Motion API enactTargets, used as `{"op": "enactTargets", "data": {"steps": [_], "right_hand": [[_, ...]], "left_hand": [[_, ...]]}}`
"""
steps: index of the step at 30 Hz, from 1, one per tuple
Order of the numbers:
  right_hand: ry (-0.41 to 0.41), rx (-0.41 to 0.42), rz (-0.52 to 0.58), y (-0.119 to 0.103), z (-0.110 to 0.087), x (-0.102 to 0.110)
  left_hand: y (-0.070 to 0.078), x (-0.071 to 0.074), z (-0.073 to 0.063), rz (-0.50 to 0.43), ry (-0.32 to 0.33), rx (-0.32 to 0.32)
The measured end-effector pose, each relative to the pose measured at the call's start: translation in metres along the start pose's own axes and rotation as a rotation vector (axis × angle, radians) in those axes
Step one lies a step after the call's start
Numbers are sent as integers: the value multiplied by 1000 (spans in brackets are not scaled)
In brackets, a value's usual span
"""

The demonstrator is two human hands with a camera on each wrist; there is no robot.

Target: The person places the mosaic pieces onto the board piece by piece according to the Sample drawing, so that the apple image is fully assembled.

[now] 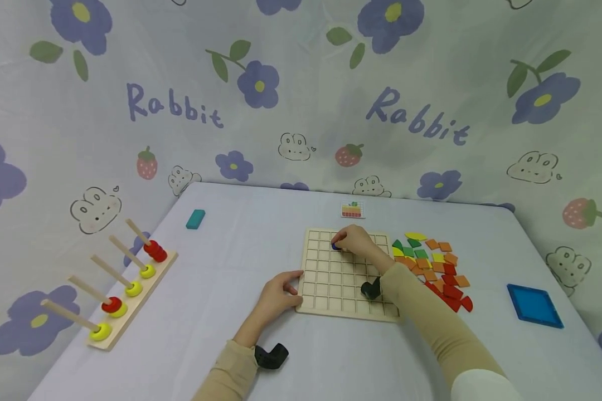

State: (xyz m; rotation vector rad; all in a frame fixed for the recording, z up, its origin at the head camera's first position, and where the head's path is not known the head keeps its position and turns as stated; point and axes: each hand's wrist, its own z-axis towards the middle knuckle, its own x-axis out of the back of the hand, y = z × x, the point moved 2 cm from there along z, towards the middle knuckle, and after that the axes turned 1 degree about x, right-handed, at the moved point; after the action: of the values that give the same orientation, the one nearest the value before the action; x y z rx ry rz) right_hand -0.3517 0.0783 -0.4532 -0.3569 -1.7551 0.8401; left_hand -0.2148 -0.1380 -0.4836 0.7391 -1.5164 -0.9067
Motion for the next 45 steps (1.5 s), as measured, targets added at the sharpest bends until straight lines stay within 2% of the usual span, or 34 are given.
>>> {"op": "enactTargets", "data": {"steps": [6, 15, 22, 25, 31, 34, 38, 45], "right_hand": [[-1, -20, 46, 3, -4, 2], [37, -1, 60, 3, -7, 6], [107, -4, 106, 10, -22, 31], [142, -6, 147, 20, -30, 45], [202, -78, 273, 49, -50, 71], [229, -95, 294, 64, -56, 81], [265, -134, 309, 84, -64, 91], [293, -251, 349, 114, -74, 97]], "left_hand": [[2, -1, 0, 21, 1, -12], [3, -1, -1, 24, 6, 13], [0, -2, 2, 39, 26, 31], [-1, -2, 2, 36, 30, 32], [-1, -2, 4, 32, 25, 27], [-2, -2, 4, 32, 25, 32], [0, -2, 3, 31, 21, 37], [4, -2, 1, 30, 13, 37]]}}
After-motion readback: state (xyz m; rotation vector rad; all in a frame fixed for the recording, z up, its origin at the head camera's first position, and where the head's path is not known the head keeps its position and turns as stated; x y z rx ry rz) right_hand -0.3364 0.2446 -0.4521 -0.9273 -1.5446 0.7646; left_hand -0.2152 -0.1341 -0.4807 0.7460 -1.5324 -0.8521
